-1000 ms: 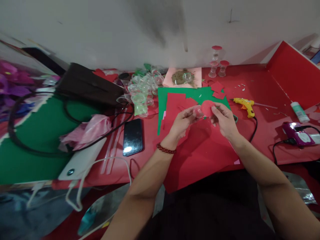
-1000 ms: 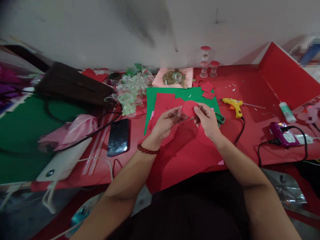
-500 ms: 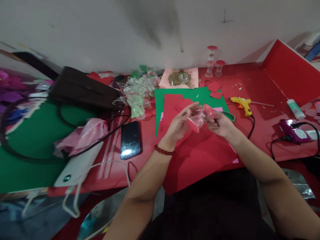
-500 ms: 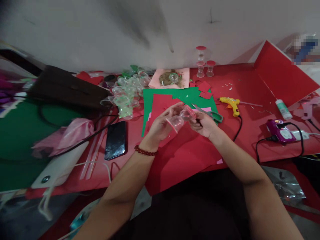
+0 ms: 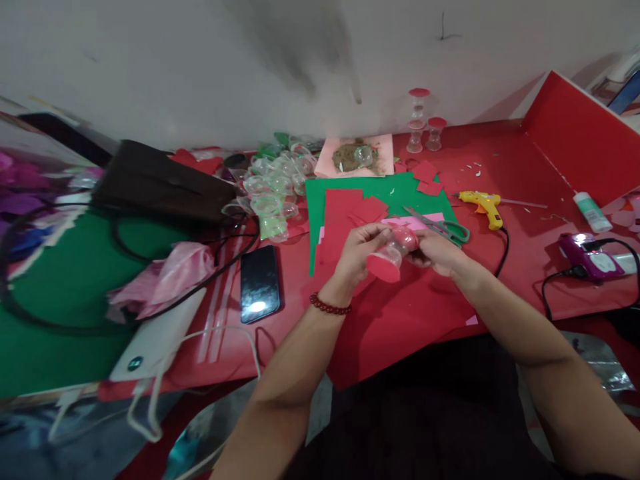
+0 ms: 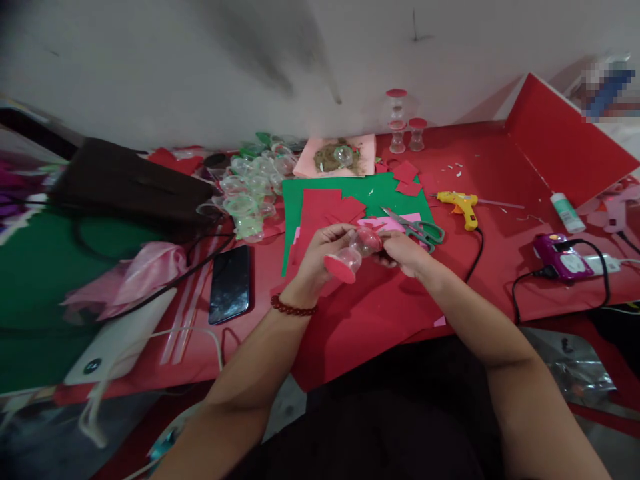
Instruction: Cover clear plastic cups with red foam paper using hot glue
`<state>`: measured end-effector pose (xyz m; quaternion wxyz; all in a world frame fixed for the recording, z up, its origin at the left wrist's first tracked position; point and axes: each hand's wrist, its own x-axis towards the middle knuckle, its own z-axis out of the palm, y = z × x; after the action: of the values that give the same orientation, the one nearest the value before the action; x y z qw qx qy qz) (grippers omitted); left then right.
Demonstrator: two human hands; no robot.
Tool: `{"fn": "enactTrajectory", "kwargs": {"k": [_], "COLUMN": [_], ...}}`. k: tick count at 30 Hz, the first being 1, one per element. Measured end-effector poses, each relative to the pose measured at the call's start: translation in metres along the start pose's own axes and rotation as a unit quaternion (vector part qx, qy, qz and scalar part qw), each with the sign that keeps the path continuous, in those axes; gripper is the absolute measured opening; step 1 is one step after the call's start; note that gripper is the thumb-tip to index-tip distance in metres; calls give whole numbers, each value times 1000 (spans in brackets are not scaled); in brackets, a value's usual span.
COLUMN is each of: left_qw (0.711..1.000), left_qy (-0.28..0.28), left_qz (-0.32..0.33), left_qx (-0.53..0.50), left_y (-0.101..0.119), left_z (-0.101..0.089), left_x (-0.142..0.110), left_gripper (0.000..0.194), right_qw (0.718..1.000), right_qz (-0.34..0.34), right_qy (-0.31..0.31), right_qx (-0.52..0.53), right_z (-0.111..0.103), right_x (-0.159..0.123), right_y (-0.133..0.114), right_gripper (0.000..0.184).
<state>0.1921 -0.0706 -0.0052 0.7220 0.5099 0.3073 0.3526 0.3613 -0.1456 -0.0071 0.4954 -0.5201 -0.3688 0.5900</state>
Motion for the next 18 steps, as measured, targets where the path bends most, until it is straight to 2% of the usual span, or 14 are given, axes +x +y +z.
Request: {"fn": "enactTrajectory", "kwargs": {"k": [2,4,8,15,18], "left_qw": [999,998,996,994,993], "left_qy": [22,39,40,50,55], "left_qz": [7,18,48,50,50], "left_qx": [24,41,63,88,90], "left_y": [0,-2,-5,-4,-4], "left_z": [0,-1,-1,0,0], "left_x": [1,2,2,0,1], "left_gripper": [19,19,21,23,24], "right_qw": [993,985,986,970,966], "right_qz": [-50,-89,-113,-175,-177], "right_qy": [96,141,118,121,121], "right_qx": [-51,-53,-29,-120,-146], "right_z": [-2,-6,-13,-12,-11], "right_x": [-1,-3,-7,-4,-1], "right_y": [-3,-9,-18,-12,-8], "right_gripper": [19,19,30,30,33]}}
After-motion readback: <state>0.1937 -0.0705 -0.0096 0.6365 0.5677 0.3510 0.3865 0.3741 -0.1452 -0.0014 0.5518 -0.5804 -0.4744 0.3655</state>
